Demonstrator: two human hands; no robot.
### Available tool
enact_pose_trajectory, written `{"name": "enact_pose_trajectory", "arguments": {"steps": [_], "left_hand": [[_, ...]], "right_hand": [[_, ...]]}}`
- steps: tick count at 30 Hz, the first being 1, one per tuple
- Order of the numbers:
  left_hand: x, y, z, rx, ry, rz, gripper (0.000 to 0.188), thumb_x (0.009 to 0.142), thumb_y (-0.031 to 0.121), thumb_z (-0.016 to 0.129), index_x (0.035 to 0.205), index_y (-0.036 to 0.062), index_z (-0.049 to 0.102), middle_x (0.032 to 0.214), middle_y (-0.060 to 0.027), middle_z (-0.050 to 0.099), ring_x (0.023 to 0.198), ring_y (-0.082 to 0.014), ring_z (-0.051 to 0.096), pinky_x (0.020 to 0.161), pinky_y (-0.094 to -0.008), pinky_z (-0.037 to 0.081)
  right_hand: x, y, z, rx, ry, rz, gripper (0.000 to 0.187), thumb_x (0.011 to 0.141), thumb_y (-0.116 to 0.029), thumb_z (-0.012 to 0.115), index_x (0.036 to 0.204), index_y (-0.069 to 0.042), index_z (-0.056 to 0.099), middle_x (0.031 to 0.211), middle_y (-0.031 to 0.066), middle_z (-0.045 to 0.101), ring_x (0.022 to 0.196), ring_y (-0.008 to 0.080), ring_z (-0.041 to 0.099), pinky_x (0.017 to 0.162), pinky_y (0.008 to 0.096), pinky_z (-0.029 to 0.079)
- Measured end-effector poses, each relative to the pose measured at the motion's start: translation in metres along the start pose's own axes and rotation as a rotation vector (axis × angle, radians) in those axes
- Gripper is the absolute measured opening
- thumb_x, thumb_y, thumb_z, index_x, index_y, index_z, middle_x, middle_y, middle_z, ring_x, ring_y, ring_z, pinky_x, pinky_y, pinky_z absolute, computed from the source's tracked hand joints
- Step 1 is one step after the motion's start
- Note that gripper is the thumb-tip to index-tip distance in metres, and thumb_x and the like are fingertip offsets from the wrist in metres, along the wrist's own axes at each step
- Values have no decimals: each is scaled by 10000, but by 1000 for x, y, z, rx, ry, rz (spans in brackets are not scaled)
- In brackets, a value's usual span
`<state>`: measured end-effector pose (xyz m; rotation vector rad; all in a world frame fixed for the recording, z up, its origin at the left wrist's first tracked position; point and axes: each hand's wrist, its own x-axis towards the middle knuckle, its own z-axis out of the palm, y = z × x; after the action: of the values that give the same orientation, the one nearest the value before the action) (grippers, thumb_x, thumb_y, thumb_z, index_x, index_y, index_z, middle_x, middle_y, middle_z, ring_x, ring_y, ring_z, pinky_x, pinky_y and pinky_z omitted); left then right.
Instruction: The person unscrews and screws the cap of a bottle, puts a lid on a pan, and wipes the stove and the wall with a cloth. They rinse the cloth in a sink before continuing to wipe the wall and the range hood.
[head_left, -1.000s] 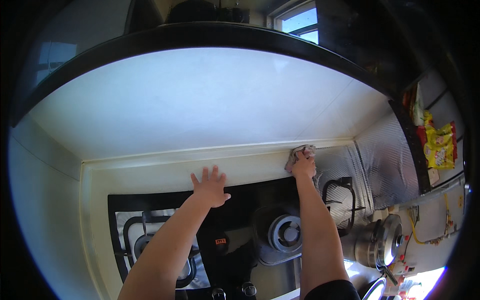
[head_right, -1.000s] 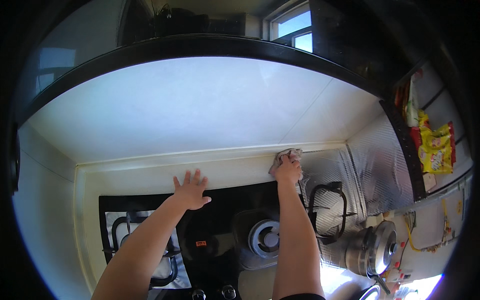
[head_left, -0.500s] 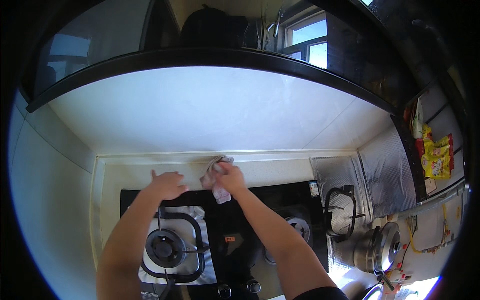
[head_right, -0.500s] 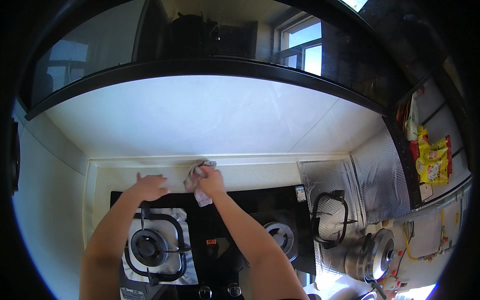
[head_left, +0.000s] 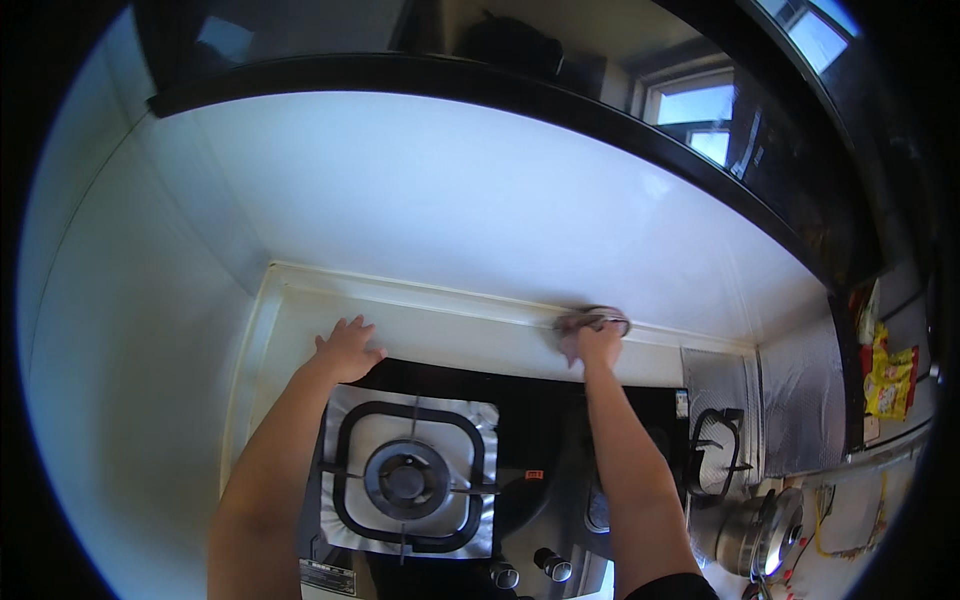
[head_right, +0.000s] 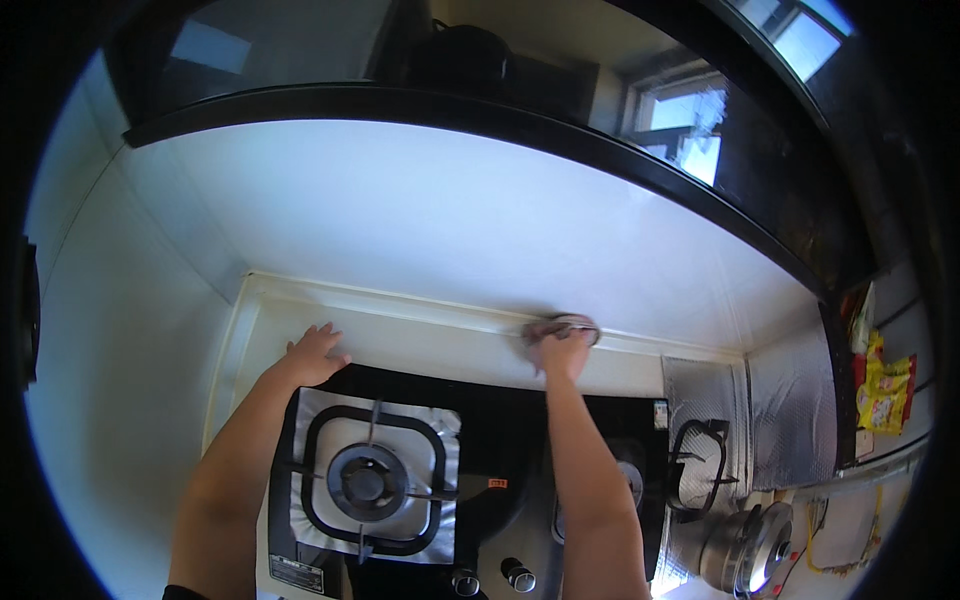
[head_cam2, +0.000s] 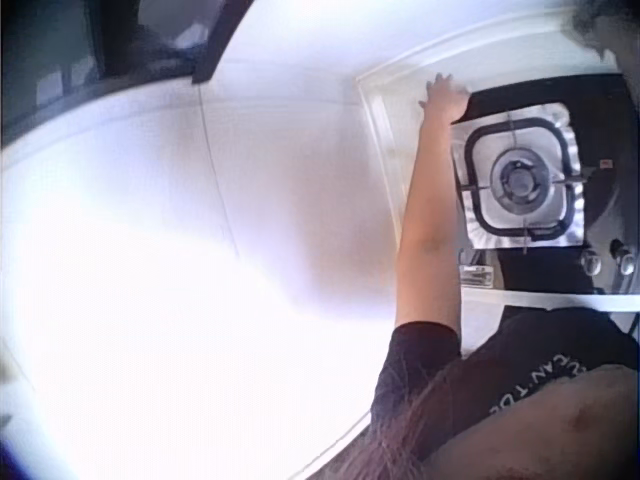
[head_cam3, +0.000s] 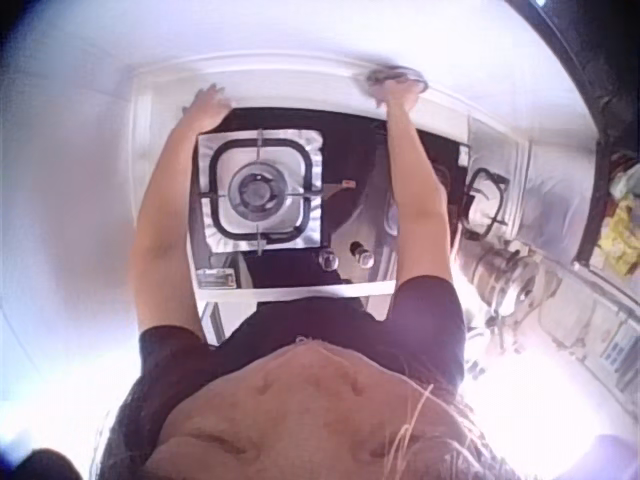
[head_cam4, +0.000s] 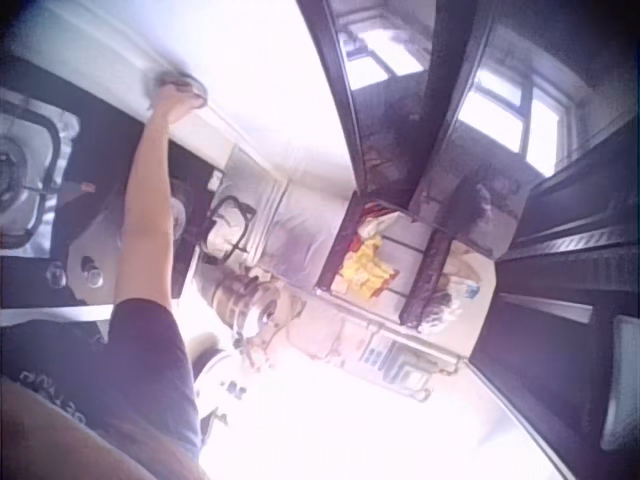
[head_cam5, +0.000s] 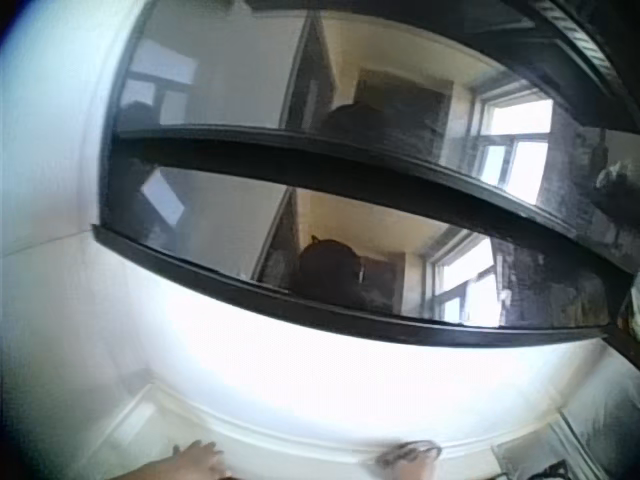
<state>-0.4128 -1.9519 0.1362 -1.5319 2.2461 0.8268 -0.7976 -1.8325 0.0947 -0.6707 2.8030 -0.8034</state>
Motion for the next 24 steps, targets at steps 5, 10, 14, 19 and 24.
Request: {"name": "enact_pose_trajectory", "arguments": {"steps": [5, 10, 14, 19, 24], "left_hand": [[-12, -63, 10, -163, 132, -69, 608, 915, 417, 483, 1423, 125, 320, 1525, -104, 197, 1402, -336, 166, 1065, -633, 191], [-32, -110, 27, -204, 226, -135, 595, 913, 352, 495, 1417, 90, 321, 1518, -129, 207, 1395, -339, 186, 1056, -621, 226], [-38, -119, 38, -142, 227, -133, 592, 901, 319, 510, 1401, 57, 334, 1517, -162, 185, 1392, -348, 185, 1069, -583, 238], [-45, -114, 45, -27, 191, -144, 655, 900, 370, 519, 1423, 52, 285, 1524, -179, 136, 1411, -343, 129, 1095, -549, 208], [-44, -110, 43, -42, 207, -137, 654, 901, 392, 510, 1418, 55, 293, 1521, -176, 148, 1408, -338, 142, 1089, -544, 223]], "right_hand": [[-86, -105, 43, -24, -157, -259, 302, 713, -206, 624, 880, 42, 671, 948, 266, 645, 928, 408, 620, 839, 449, 492], [-165, -194, 74, 29, -386, -257, 370, 801, -237, 621, 1037, 47, 613, 1084, 267, 601, 1035, 388, 582, 882, 422, 479], [-205, -238, 115, 109, -311, -96, 494, 836, -193, 595, 1239, 55, 453, 1222, 281, 467, 1074, 423, 541, 886, 444, 480], [-236, -249, 136, 122, -236, -97, 568, 865, -138, 545, 1347, 45, 307, 1282, 287, 366, 1071, 415, 543, 870, 447, 489], [-275, -291, 175, 84, -515, -473, 538, 832, -111, 537, 1319, 33, 360, 1260, 324, 408, 1070, 428, 542, 877, 441, 485]]}}
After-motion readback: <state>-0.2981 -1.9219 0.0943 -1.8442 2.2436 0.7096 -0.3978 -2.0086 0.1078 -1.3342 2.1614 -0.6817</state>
